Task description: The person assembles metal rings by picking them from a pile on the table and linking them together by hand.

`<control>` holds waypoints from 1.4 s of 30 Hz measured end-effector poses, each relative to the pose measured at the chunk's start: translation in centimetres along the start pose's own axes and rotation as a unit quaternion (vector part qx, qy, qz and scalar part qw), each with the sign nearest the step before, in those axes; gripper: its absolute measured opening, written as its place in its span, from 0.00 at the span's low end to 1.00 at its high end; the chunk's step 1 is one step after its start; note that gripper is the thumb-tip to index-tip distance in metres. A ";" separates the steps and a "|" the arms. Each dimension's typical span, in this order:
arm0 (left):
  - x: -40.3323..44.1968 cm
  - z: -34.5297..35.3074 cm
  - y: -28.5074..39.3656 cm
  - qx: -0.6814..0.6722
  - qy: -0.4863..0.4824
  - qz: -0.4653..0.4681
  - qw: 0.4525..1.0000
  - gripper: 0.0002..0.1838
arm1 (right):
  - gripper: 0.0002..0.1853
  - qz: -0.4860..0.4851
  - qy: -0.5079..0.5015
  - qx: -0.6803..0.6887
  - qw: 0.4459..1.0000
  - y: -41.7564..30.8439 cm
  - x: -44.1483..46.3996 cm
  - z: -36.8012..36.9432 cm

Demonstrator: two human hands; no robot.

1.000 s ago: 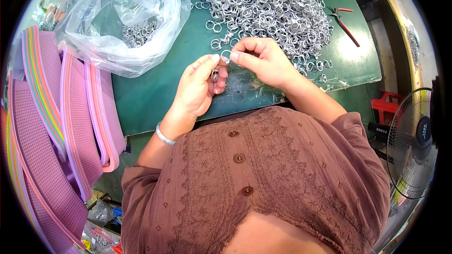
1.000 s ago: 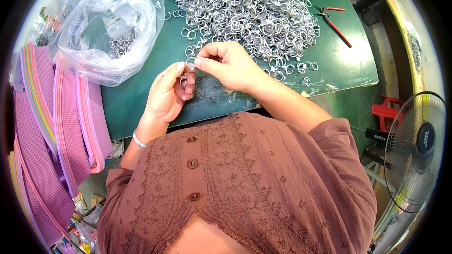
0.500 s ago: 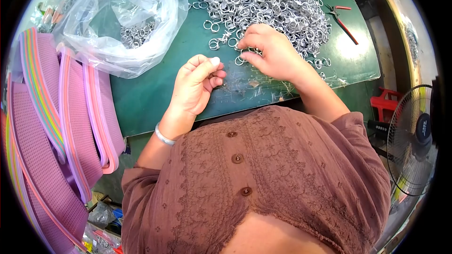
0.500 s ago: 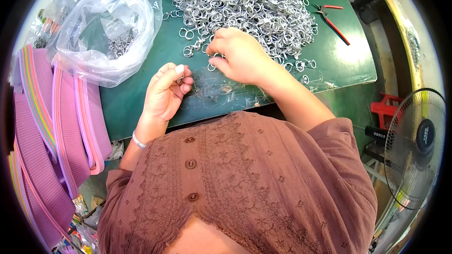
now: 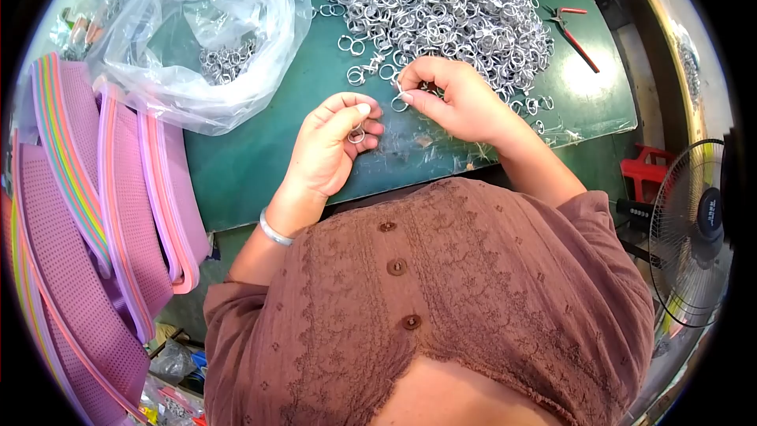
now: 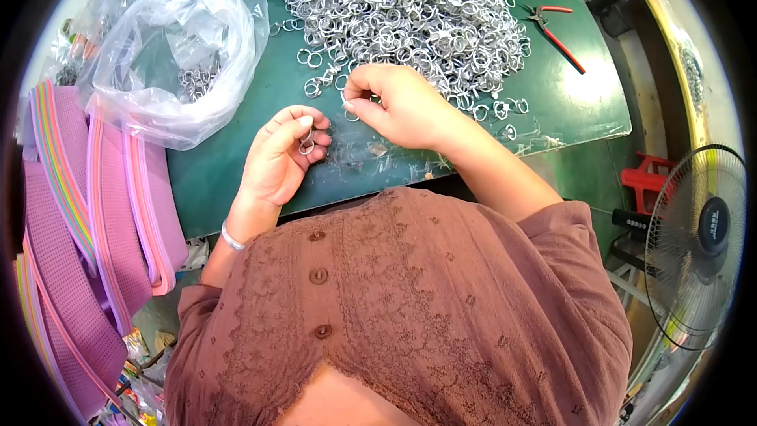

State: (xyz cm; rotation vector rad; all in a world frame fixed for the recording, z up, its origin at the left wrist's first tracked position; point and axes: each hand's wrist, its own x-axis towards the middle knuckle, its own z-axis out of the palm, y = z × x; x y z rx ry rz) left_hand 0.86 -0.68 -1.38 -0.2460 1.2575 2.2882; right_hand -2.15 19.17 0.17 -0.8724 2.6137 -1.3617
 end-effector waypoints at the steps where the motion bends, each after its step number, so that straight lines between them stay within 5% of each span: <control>1: 0.0 0.1 0.0 0.006 -0.002 -0.001 1.000 0.06 | 0.04 0.052 -0.007 0.084 0.995 -0.3 0.0 0.2; 5: -0.1 0.6 0.0 0.016 -0.006 0.007 1.000 0.05 | 0.04 0.139 -0.034 0.262 0.954 -0.8 0.1 1.0; 15: 0.0 0.1 -0.3 0.010 -0.007 0.045 0.999 0.04 | 0.06 0.132 -0.006 0.350 0.927 -0.9 0.2 2.0; 27: -0.1 0.1 -0.3 0.000 -0.001 0.048 0.999 0.07 | 0.08 0.041 0.114 0.225 0.967 -1.5 0.1 3.0; 42: 0.1 -0.6 -0.6 -0.003 -0.016 0.048 0.999 0.09 | 0.08 0.010 0.141 0.099 0.985 -0.3 -0.1 1.9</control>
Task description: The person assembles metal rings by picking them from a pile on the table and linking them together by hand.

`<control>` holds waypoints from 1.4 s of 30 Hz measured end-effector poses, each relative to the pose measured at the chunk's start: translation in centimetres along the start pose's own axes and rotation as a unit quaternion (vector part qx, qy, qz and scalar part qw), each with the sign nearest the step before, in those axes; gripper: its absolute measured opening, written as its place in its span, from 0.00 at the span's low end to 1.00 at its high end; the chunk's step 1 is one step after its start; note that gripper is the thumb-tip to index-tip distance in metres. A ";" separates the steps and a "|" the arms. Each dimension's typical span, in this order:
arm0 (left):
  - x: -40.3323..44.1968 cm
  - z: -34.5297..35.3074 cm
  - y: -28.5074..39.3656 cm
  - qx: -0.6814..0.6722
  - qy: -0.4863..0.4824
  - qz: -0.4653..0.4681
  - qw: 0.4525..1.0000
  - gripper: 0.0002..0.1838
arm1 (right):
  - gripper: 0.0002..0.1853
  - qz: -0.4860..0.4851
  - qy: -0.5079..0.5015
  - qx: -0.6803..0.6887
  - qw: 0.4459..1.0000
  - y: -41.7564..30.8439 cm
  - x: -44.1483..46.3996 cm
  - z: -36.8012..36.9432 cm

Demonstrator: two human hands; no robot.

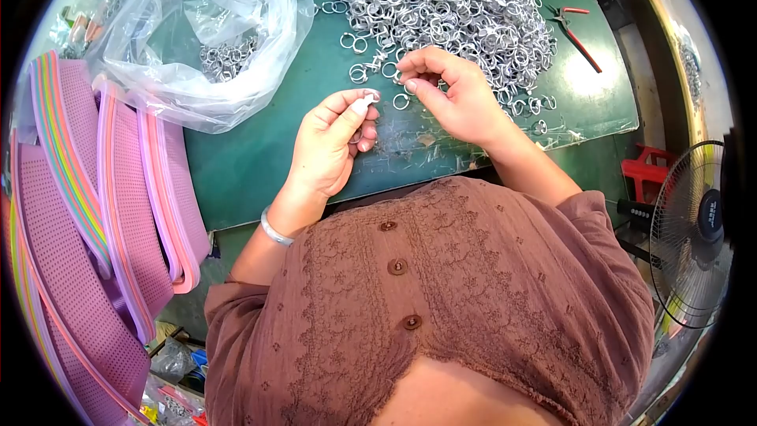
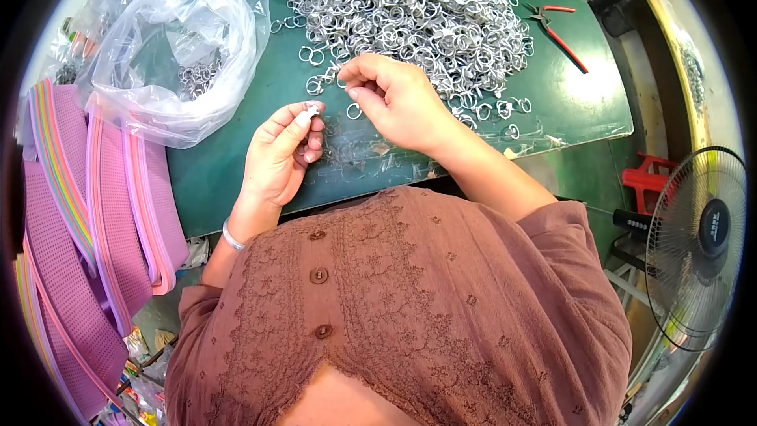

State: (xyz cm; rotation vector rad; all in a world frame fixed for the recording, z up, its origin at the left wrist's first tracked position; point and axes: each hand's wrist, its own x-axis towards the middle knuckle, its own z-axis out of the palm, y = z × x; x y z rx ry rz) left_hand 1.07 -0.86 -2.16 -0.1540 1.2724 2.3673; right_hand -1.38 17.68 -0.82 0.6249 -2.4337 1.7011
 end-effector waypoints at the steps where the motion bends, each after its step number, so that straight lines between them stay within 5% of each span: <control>1: 0.0 -0.1 0.0 0.000 -0.001 0.000 1.000 0.10 | 0.08 -0.012 0.000 -0.026 1.000 0.0 0.0 -0.2; 7: 0.1 -0.4 0.5 -0.042 -0.003 -0.013 0.999 0.13 | 0.06 -0.142 -0.067 -0.270 0.950 0.8 0.1 -0.9; 11: 0.1 -0.6 0.6 -0.071 -0.030 -0.009 0.997 0.14 | 0.07 -0.144 -0.086 -0.306 0.937 0.7 -0.2 -0.8; 17: 0.3 -0.7 0.2 -0.011 -0.013 -0.035 0.999 0.11 | 0.06 -0.125 -0.093 -0.246 0.957 0.7 0.0 -0.7; 20: 0.1 -0.2 0.2 0.017 0.005 -0.053 0.998 0.08 | 0.05 -0.041 -0.090 -0.125 0.987 0.1 0.0 -0.3; 38: -0.3 0.6 0.2 0.020 0.002 -0.025 1.000 0.05 | 0.09 -0.154 -0.022 -0.067 0.986 -0.7 -0.6 1.3; 42: -0.3 0.6 0.1 0.032 0.018 -0.009 0.999 0.05 | 0.09 -0.051 -0.017 0.032 0.998 -0.6 -1.1 1.3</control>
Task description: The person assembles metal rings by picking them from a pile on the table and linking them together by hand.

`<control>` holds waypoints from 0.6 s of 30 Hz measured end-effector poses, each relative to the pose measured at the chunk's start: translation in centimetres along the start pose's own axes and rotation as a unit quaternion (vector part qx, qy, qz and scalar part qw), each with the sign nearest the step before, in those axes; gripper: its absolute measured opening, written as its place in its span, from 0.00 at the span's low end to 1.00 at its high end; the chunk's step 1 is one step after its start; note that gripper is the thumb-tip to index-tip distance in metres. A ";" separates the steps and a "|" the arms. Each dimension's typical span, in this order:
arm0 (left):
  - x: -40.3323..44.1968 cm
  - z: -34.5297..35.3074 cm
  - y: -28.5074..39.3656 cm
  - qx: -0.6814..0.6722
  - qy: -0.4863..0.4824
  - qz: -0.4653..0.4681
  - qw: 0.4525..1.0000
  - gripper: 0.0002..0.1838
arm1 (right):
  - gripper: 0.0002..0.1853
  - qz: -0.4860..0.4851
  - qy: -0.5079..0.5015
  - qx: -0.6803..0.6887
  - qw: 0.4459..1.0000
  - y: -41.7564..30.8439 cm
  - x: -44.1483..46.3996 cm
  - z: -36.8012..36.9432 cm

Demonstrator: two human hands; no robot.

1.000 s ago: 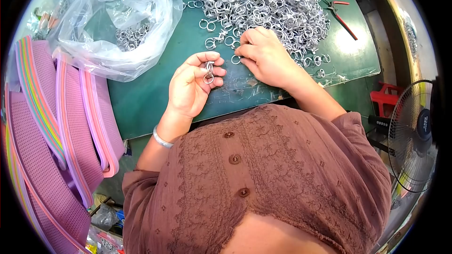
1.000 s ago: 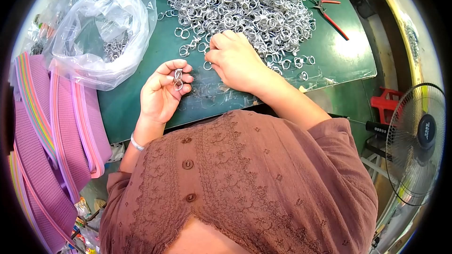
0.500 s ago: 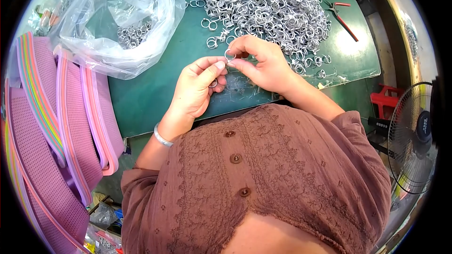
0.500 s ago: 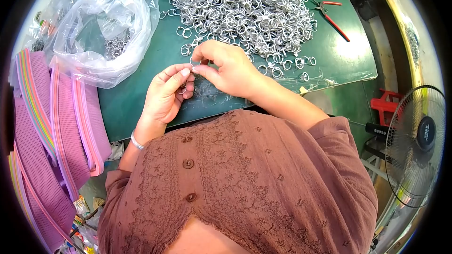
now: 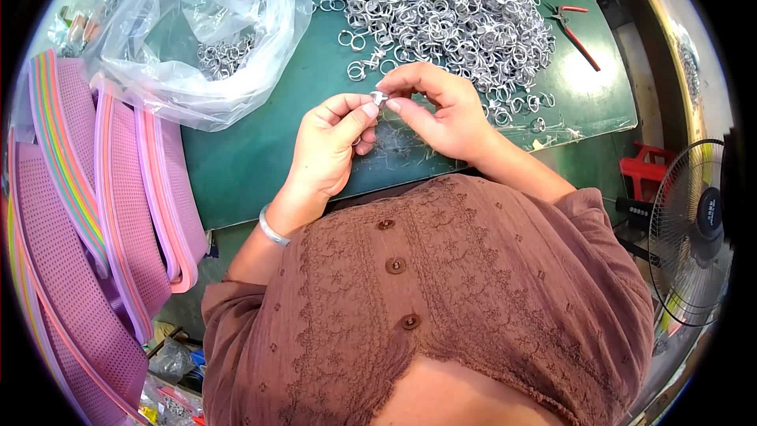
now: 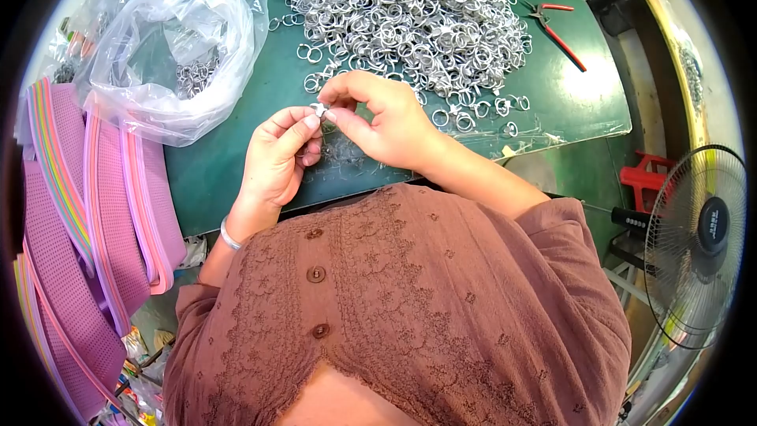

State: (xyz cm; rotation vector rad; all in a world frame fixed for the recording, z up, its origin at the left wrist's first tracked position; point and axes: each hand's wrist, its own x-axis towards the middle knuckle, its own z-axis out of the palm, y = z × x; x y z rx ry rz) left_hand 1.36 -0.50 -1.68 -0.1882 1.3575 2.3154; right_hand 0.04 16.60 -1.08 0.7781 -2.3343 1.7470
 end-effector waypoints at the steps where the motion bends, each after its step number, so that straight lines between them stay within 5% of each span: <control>1: 0.0 0.0 0.0 0.001 0.002 0.002 1.000 0.05 | 0.09 0.018 0.003 0.015 1.000 0.1 0.0 0.0; 18: 0.0 -0.1 -0.3 0.006 0.010 0.005 1.000 0.07 | 0.06 -0.021 -0.033 -0.035 0.999 0.2 0.2 -0.3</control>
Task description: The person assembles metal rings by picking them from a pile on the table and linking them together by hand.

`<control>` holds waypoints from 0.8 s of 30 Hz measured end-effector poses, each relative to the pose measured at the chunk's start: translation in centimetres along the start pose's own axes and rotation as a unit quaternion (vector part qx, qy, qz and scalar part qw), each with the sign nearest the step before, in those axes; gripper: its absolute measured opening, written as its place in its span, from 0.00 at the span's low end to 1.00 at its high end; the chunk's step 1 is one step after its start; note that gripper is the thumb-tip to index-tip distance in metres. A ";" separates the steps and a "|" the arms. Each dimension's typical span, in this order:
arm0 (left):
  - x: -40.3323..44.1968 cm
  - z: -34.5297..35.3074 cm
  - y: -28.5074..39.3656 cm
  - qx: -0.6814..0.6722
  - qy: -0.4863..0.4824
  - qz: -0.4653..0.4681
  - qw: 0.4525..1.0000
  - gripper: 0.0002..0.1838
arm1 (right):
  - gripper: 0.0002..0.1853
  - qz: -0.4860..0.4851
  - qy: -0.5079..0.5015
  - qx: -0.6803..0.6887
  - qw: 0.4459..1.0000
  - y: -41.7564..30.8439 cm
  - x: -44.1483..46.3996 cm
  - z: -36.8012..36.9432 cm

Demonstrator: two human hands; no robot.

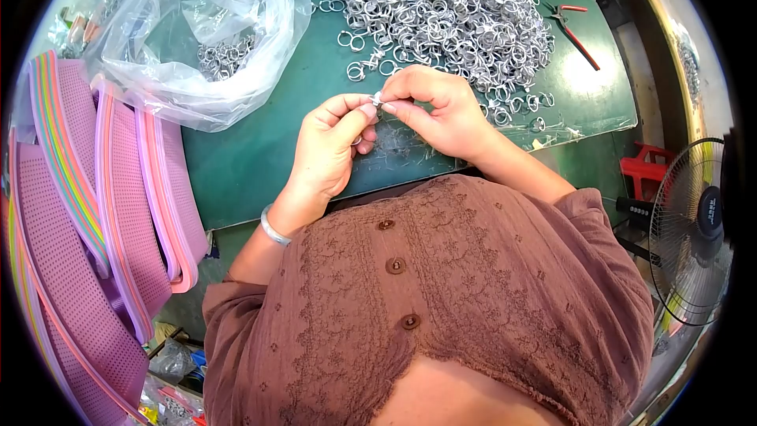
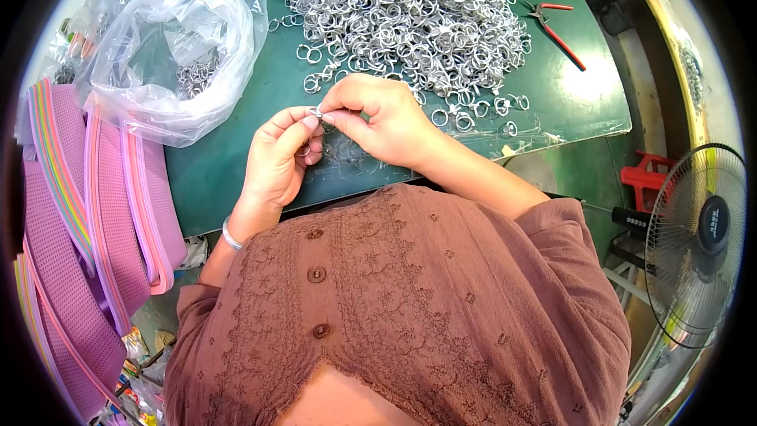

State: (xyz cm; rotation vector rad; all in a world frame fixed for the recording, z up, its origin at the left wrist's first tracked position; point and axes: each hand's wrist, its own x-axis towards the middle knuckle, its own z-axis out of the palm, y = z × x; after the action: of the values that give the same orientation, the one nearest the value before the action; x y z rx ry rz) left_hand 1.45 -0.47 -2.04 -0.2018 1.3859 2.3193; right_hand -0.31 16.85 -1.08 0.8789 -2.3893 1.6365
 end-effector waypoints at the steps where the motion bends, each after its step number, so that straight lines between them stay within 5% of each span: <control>1: -0.1 0.0 0.1 -0.022 -0.005 -0.005 1.000 0.07 | 0.06 -0.017 0.002 -0.024 1.000 0.0 0.0 0.0; 8: 0.1 -0.1 -0.2 -0.067 -0.026 -0.027 0.997 0.07 | 0.08 -0.074 -0.009 -0.062 0.995 -0.3 0.1 0.1; 11: 0.2 -0.5 0.0 -0.086 -0.036 -0.028 0.995 0.07 | 0.07 -0.079 0.040 -0.153 0.984 1.0 0.5 -0.5; 20: 0.1 -0.7 0.4 -0.123 -0.042 -0.024 0.991 0.06 | 0.10 -0.126 -0.052 -0.403 0.905 2.8 4.6 -0.8; 24: 0.1 -1.4 0.0 -0.110 -0.018 -0.030 0.993 0.05 | 0.03 -0.146 -0.041 -0.388 0.909 3.4 5.0 -0.7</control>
State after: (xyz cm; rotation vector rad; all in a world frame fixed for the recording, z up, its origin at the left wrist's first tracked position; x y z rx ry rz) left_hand 1.21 -1.67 -2.82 -0.2610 1.0909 2.4101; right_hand -6.34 16.40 -1.56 1.0507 -2.4617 0.4578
